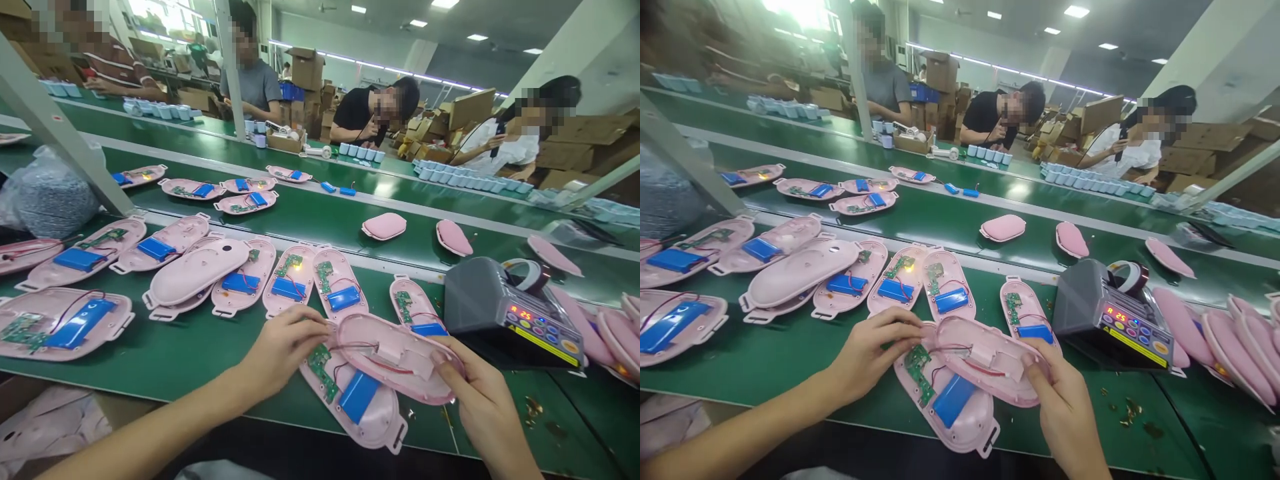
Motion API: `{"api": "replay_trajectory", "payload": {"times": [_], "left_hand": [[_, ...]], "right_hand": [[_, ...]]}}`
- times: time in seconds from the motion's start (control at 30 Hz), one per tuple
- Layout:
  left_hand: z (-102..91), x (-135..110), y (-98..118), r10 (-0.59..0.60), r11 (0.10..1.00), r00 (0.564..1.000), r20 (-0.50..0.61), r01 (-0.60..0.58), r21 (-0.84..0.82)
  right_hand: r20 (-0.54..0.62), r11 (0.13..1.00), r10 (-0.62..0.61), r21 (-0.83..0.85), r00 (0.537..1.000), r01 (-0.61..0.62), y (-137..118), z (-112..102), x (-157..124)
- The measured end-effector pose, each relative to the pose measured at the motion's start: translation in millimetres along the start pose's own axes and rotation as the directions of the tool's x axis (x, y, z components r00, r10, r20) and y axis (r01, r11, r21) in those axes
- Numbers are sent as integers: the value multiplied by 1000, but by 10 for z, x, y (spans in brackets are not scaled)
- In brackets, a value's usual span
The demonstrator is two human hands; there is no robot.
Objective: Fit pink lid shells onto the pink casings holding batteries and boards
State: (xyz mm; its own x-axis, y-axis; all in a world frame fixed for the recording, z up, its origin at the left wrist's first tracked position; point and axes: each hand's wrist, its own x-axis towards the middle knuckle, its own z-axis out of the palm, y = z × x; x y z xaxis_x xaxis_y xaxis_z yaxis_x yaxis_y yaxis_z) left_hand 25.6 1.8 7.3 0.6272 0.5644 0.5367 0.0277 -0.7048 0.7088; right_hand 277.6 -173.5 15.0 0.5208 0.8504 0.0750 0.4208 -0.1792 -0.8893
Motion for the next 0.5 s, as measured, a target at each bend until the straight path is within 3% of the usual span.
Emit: {"api": "replay_trajectory", "payload": {"times": [0.07, 0.13, 0.2, 0.3, 0.33, 0.4, 0.47, 0.5], "left_hand": [[34, -11, 4, 158, 985, 983, -93, -149, 88], [103, -4, -11, 148, 989, 976, -159, -143, 44], [166, 15, -41, -48, 983, 984, -171, 16, -184], [195, 49, -63, -355, 798, 933, 63, 338, -498], [188, 59, -55, -385, 764, 911, 148, 405, -502], [160, 80, -34, -393, 802, 888, 238, 458, -382], [134, 103, -45, -418, 844, 878, 232, 470, -260], [127, 115, -68, -442, 833, 866, 233, 493, -252]], "right_hand": [[97, 995, -96, 26, 991, 94, -116, 75, 65], [119, 982, -184, 67, 976, 177, -252, 173, 150], [72, 970, -234, 92, 970, 227, -359, 280, 233], [2, 970, -229, 80, 974, 228, -344, 392, 283], [-48, 977, -196, 80, 979, 199, -277, 394, 267], [-277, 980, -55, 171, 959, 106, -68, 317, 184], [-504, 945, 124, 324, 855, 54, 175, 139, 71], [-560, 922, 195, 384, 805, 44, 282, 28, 23]]}}
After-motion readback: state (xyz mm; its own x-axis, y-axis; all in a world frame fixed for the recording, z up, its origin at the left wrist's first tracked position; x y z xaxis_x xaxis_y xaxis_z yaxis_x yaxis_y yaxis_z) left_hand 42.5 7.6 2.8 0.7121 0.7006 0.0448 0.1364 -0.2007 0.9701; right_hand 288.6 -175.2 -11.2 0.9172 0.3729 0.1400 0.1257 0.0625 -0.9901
